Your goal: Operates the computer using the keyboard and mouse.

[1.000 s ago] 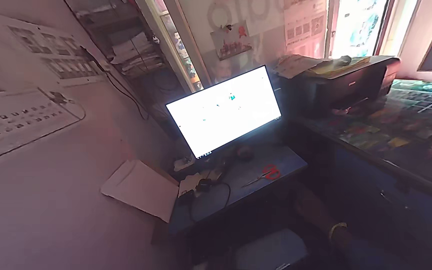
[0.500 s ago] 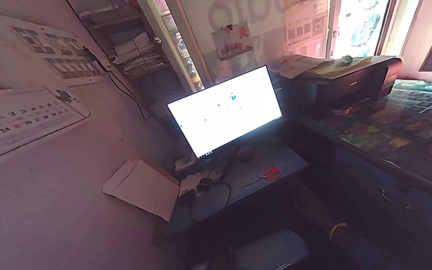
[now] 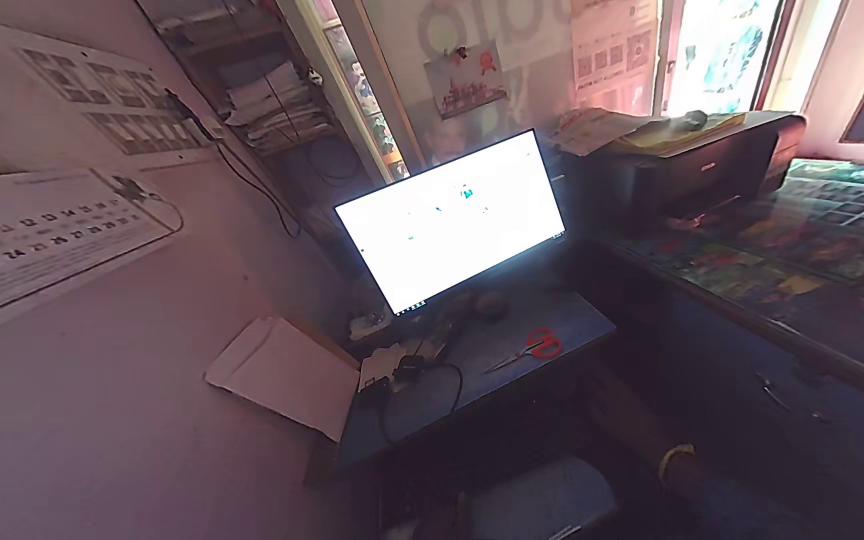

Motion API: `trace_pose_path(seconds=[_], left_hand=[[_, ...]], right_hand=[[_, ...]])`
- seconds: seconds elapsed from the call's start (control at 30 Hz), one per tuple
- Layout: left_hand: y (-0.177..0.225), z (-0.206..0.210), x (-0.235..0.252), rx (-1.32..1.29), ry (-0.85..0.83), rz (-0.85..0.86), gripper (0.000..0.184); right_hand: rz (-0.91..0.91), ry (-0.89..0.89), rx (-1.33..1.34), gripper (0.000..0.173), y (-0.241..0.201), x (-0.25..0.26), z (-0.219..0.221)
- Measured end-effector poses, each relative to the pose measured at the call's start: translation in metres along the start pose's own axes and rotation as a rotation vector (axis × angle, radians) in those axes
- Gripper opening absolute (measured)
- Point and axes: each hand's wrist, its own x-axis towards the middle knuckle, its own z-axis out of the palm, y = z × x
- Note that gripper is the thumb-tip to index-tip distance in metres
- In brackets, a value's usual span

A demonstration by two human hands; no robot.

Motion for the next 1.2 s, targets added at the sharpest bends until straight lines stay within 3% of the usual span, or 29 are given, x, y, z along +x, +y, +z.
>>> trace_pose_path(seconds=[1.2], left_hand=[[-0.0028, 0.0024, 0.0039, -0.021, -0.042, -0.021, 0.065]], right_hand=[[0.030, -0.010, 0.004, 0.048, -0.0025, -0.0018, -0.0045]])
